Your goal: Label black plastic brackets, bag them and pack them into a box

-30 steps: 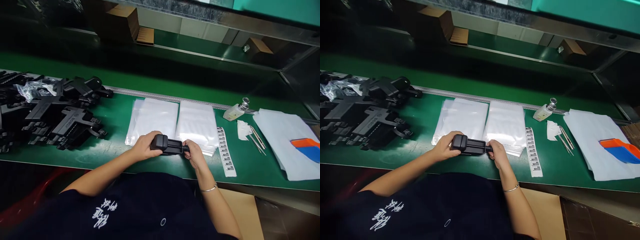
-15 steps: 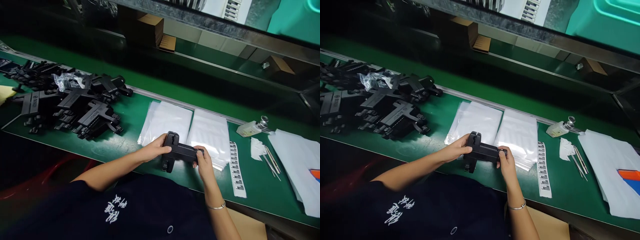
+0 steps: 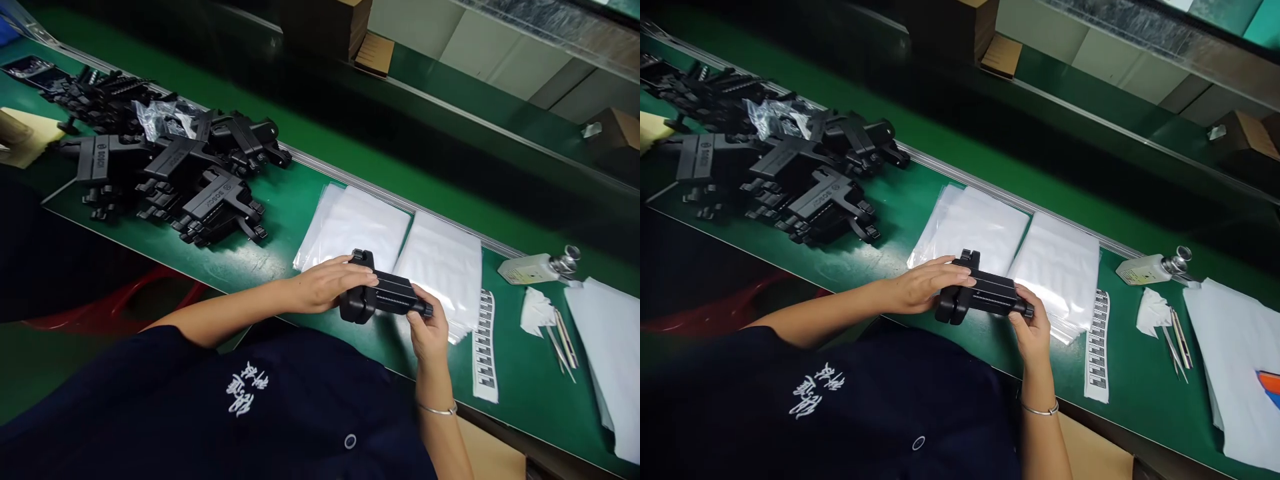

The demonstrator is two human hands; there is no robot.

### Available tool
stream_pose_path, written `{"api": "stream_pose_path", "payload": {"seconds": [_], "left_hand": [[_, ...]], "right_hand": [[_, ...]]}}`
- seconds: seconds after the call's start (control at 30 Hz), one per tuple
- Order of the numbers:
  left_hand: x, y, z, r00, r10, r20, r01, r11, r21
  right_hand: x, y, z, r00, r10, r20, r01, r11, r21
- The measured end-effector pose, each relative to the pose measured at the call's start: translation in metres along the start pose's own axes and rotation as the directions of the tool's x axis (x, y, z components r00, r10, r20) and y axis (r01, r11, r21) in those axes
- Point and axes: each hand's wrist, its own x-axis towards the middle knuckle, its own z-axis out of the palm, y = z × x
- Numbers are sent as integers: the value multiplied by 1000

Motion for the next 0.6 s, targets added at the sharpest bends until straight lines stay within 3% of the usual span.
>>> {"api": "stream_pose_path", "payload": {"seconds": [0.13, 0.23, 0.3, 0.37, 0.47, 0.53, 0.57, 0.6], "left_hand": [[1, 2, -4, 986, -165, 14, 165, 968, -189], [0, 2, -5, 909, -417, 19, 371, 786, -495], [-1, 1, -1, 820, -567, 78, 463, 577, -673], [-1, 2, 4, 761, -639, 114, 475, 428, -768], [-1, 4, 10, 726, -685, 66, 467, 420, -778], [-1, 5, 10, 733, -679, 31, 480, 484, -731], [0, 6, 9, 745, -667, 24, 494, 527, -692], [0, 6, 7, 761, -649, 15, 506, 579, -639]], "right_hand": [[0, -14, 0, 999, -36, 25, 40, 979, -199], [3, -33, -4, 979, -180, 99, 206, 849, -486], [6, -45, -7, 907, -377, 188, 408, 671, -619], [9, -54, -9, 790, -524, 318, 581, 473, -663], [9, -59, -9, 665, -591, 457, 712, 316, -627], [5, -57, -6, 662, -609, 436, 722, 363, -590], [2, -56, -4, 703, -597, 388, 692, 447, -567], [0, -54, -2, 776, -548, 313, 621, 574, -534]]}}
